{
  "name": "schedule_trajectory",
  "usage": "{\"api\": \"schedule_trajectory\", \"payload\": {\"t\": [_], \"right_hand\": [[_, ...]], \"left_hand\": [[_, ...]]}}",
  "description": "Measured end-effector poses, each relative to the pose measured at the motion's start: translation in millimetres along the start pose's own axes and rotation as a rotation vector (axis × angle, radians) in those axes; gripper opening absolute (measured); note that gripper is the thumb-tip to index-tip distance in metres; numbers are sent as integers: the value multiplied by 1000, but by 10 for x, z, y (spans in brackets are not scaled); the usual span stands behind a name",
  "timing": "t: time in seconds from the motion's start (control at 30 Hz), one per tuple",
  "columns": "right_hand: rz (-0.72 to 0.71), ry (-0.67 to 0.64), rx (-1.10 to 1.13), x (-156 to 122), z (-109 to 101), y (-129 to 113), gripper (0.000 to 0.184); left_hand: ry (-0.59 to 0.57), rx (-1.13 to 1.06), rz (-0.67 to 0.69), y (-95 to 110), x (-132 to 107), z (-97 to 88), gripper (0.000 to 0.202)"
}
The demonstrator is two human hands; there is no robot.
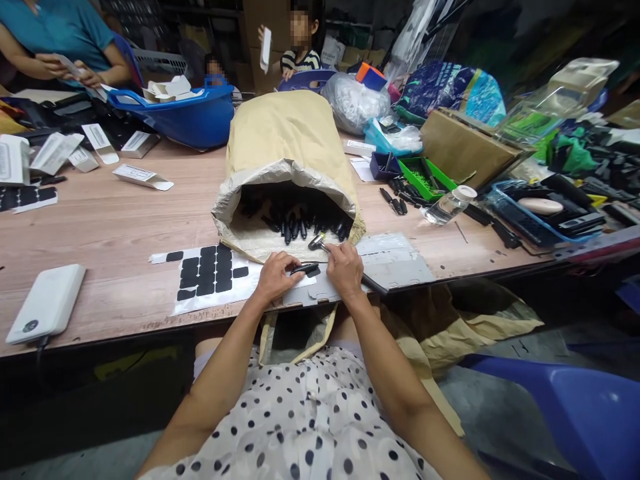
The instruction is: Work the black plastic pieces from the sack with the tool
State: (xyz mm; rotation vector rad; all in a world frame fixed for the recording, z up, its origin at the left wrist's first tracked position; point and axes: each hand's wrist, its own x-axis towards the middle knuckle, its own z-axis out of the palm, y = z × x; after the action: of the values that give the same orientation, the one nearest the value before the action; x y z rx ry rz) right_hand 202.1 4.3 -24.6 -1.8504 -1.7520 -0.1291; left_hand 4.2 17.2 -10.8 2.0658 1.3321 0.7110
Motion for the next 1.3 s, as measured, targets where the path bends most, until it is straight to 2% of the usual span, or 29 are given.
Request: {"api": "schedule_trajectory", "payload": {"t": [0.27,0.37,0.43,0.53,0.6,0.7,0.8,0.87,0.93,1.03,1.1,1.17,1.27,1.3], "right_hand": [[-7,-14,-25,-35,18,-25,36],[-9,1,-37,-35,21,-29,36],[-6,-5,-46,-37,21,-36,36],[-4,-12,-54,-40,21,-47,36],[-5,-7,-55,-43,23,-50,36],[-6,-3,-56,-46,24,-51,35],[-6,-5,-54,-46,22,-44,36],[-11,-2,-41,-44,25,-35,37],[-15,8,-23,-41,32,-25,37],[-8,29,-15,-40,43,-19,36],[-3,30,-20,-39,44,-22,35],[1,21,-24,-39,39,-28,36],[5,8,-22,-39,31,-32,36],[6,5,-20,-39,30,-31,37]], "left_hand": [[-23,-12,1,62,-9,-79,12],[-60,-62,46,151,-138,-135,9],[-157,-118,96,244,-321,-172,9],[-372,-136,148,380,-668,-188,10],[-464,-58,122,424,-870,-150,11],[-523,126,-6,386,-1044,-16,11],[-520,253,-119,303,-1085,135,12],[-508,271,-141,294,-1069,182,11],[-523,224,-111,342,-1012,155,7],[-544,6,-28,443,-787,-7,12],[-446,-113,-9,444,-516,-148,19],[-207,-85,-34,350,-174,-271,23],[254,101,-163,71,342,-380,30],[337,169,-186,-35,484,-397,32]]}}
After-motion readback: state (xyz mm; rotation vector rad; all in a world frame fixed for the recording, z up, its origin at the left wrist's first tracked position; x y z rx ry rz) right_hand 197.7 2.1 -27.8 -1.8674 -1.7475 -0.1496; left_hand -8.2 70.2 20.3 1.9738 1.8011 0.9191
